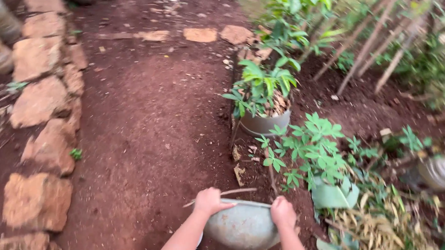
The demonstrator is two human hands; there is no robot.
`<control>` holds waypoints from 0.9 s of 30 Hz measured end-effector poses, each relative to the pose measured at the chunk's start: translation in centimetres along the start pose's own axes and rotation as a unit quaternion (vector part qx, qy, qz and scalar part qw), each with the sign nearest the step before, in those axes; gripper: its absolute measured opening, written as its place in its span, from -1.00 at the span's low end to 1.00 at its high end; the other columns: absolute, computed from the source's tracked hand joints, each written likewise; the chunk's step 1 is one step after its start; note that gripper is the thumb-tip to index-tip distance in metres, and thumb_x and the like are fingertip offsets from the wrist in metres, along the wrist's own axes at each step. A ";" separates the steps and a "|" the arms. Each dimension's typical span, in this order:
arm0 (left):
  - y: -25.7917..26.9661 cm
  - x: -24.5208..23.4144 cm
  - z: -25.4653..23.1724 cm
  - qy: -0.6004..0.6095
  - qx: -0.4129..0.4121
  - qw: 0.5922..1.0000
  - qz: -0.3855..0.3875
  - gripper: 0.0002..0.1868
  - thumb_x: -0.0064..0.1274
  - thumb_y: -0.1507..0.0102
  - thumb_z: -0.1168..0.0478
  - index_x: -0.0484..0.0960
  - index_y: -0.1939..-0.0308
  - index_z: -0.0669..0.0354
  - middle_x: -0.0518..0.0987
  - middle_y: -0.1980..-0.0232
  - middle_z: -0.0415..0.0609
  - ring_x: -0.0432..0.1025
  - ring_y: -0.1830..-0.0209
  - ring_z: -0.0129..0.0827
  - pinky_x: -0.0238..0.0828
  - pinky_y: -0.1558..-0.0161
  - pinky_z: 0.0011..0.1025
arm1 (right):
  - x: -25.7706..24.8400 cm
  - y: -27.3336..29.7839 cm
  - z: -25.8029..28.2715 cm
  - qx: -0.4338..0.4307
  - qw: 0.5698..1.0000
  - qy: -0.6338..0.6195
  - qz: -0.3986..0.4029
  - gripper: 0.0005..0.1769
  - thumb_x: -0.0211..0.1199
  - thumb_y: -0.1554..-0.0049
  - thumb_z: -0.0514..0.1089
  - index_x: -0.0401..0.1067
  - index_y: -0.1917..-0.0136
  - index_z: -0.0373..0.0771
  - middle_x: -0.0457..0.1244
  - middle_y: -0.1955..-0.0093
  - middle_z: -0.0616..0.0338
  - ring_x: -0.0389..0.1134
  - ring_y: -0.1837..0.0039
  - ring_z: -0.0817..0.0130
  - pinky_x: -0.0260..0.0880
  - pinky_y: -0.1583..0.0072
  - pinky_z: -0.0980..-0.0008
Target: Cleaning up leaves and plant debris from a garden area using a dustpan and a stick.
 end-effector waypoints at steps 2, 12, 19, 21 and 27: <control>-1.5 -0.7 -1.6 -0.014 0.040 0.999 0.007 0.01 -0.01 0.08 -0.73 0.74 0.34 0.22 0.70 0.25 0.12 0.63 0.17 -0.07 0.60 0.10 -0.16 | -1.2 0.7 -1.1 0.030 0.999 -0.012 -0.023 -0.54 -0.15 -0.27 0.11 0.51 -0.13 -0.08 0.42 -0.05 -0.16 0.45 -0.15 -0.18 0.46 -0.21 -0.08; -6.9 -1.8 -5.4 -0.049 0.204 0.977 0.036 0.00 0.03 0.12 -0.73 0.73 0.34 0.20 0.68 0.26 0.10 0.61 0.16 -0.05 0.56 0.08 -0.14 | -2.8 4.5 -3.6 0.169 0.981 -0.034 -0.093 -0.57 -0.12 -0.29 0.13 0.50 -0.09 -0.09 0.43 -0.04 -0.15 0.45 -0.14 -0.20 0.44 -0.19 -0.11; -8.1 0.2 -9.0 -0.103 0.305 0.944 0.068 -0.01 0.01 0.10 -0.74 0.72 0.37 0.20 0.68 0.30 0.07 0.62 0.20 -0.08 0.56 0.12 -0.15 | -1.6 9.7 -6.7 0.273 0.953 -0.065 -0.114 -0.55 -0.13 -0.30 0.13 0.49 -0.10 -0.12 0.43 -0.04 -0.15 0.45 -0.14 -0.20 0.45 -0.19 -0.11; -7.9 0.7 -10.5 -0.115 0.330 0.933 0.082 -0.01 -0.01 0.10 -0.74 0.72 0.40 0.19 0.68 0.33 0.07 0.62 0.23 -0.07 0.57 0.15 -0.16 | -1.2 11.3 -8.2 0.309 0.941 -0.069 -0.118 -0.54 -0.14 -0.30 0.13 0.49 -0.12 -0.12 0.43 -0.04 -0.17 0.46 -0.15 -0.19 0.46 -0.19 -0.09; -5.8 4.5 -16.4 -0.159 0.426 0.883 0.113 0.03 -0.05 0.08 -0.77 0.73 0.40 0.21 0.67 0.35 0.09 0.63 0.24 -0.06 0.59 0.17 -0.13 | -1.6 18.3 -12.6 0.415 0.897 -0.090 -0.125 -0.49 -0.21 -0.32 0.13 0.49 -0.15 -0.13 0.44 -0.06 -0.18 0.48 -0.15 -0.17 0.49 -0.20 -0.08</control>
Point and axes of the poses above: each hand's wrist, its own y-axis away from the middle knuckle, its own x-axis out of the palm, z = x × y, the point moved 7 cm from there along -y, towards the middle knuckle
